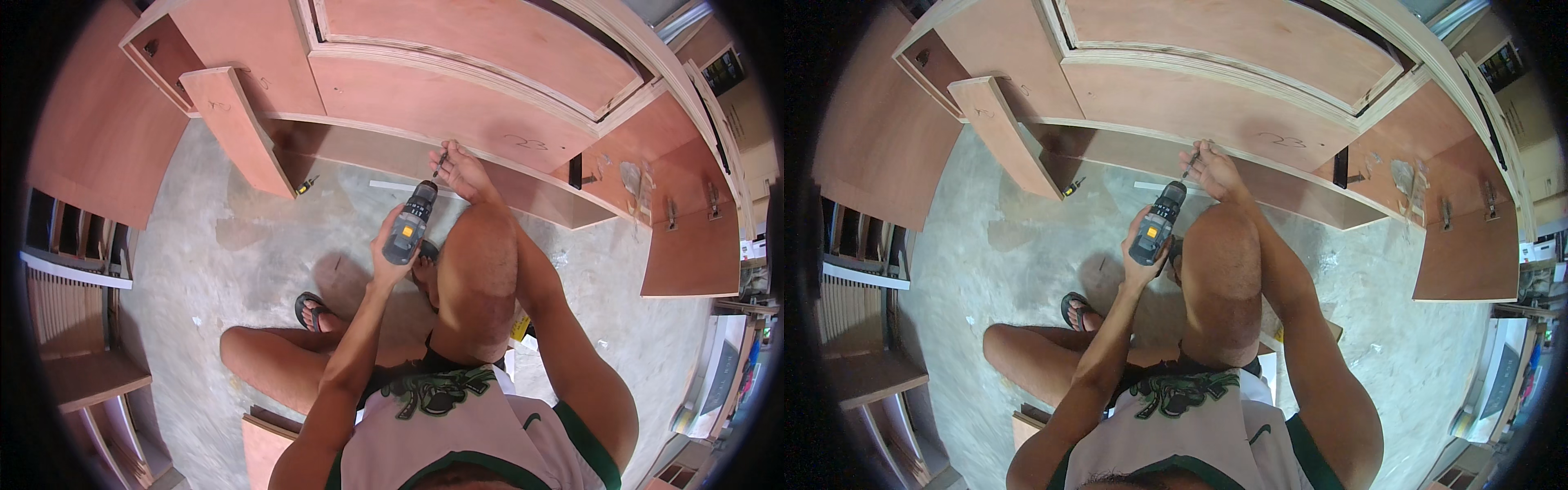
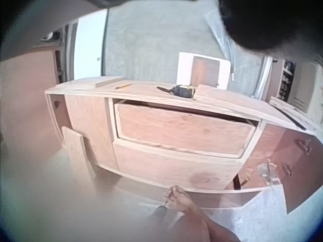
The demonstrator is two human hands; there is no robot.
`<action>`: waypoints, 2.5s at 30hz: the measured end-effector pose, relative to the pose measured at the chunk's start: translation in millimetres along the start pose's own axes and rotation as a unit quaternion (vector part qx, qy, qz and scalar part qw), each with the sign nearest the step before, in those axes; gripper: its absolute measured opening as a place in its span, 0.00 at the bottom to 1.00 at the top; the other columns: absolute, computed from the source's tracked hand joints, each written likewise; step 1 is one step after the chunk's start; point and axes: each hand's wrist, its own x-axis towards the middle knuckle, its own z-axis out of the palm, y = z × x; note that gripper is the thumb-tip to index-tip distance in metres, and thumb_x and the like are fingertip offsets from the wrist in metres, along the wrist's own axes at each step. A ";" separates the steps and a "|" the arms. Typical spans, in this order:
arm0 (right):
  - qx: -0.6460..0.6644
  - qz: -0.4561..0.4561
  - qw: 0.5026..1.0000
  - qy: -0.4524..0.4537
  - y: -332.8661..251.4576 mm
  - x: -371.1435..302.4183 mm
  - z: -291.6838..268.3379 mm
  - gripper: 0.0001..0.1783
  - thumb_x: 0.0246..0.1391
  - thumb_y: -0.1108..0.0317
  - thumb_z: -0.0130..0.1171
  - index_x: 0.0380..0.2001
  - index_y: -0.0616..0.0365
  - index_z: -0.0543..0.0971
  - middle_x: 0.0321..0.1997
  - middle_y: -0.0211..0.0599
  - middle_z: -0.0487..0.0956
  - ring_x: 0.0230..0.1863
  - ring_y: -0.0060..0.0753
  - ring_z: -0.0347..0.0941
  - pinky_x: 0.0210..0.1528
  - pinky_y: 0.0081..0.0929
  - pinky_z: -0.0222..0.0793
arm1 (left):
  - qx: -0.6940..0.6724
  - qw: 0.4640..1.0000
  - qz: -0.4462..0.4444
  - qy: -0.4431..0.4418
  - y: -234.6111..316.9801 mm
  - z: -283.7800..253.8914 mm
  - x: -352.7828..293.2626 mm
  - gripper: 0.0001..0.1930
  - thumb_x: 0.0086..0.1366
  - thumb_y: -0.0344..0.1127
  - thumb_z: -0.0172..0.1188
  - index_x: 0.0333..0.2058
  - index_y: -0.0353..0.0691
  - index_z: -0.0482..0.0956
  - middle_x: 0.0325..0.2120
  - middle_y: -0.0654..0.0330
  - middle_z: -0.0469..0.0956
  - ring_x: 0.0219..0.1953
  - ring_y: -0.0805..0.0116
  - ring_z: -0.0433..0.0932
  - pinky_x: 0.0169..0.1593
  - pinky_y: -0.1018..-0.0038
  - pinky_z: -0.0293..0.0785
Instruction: The person assembles a wooden cabinet by inserting drawers and securing them with a cordless drill. They repeatedly test drawer fit, align components, and drive screws into pre-drilled holes.
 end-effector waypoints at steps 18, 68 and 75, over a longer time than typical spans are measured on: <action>-0.041 0.000 0.999 0.002 -10.9 -0.5 22.6 0.16 0.74 0.54 0.43 0.47 0.55 0.71 0.44 0.34 0.73 0.51 0.40 0.74 0.56 0.48 0.74 | 0.054 0.997 0.048 0.004 -13.8 22.5 13.0 0.41 0.51 0.27 0.70 0.66 0.40 0.65 0.42 0.51 0.85 0.41 0.62 0.86 0.46 0.69 0.81; 0.018 -0.043 0.998 0.030 -4.3 11.2 34.5 0.31 0.74 0.46 0.32 0.52 0.63 0.74 0.40 0.34 0.77 0.39 0.31 0.75 0.54 0.42 0.75 | -0.043 0.999 0.011 0.023 -8.9 51.6 27.1 0.40 0.55 0.23 0.67 0.67 0.34 0.62 0.37 0.57 0.84 0.35 0.71 0.83 0.42 0.75 0.79; 0.032 -0.040 0.997 0.066 -5.3 7.7 18.4 0.33 0.74 0.45 0.31 0.55 0.66 0.73 0.44 0.40 0.78 0.45 0.38 0.75 0.57 0.49 0.73 | -0.049 0.998 0.011 0.037 -1.4 59.7 31.4 0.39 0.56 0.23 0.67 0.66 0.31 0.62 0.37 0.55 0.84 0.35 0.72 0.82 0.42 0.74 0.79</action>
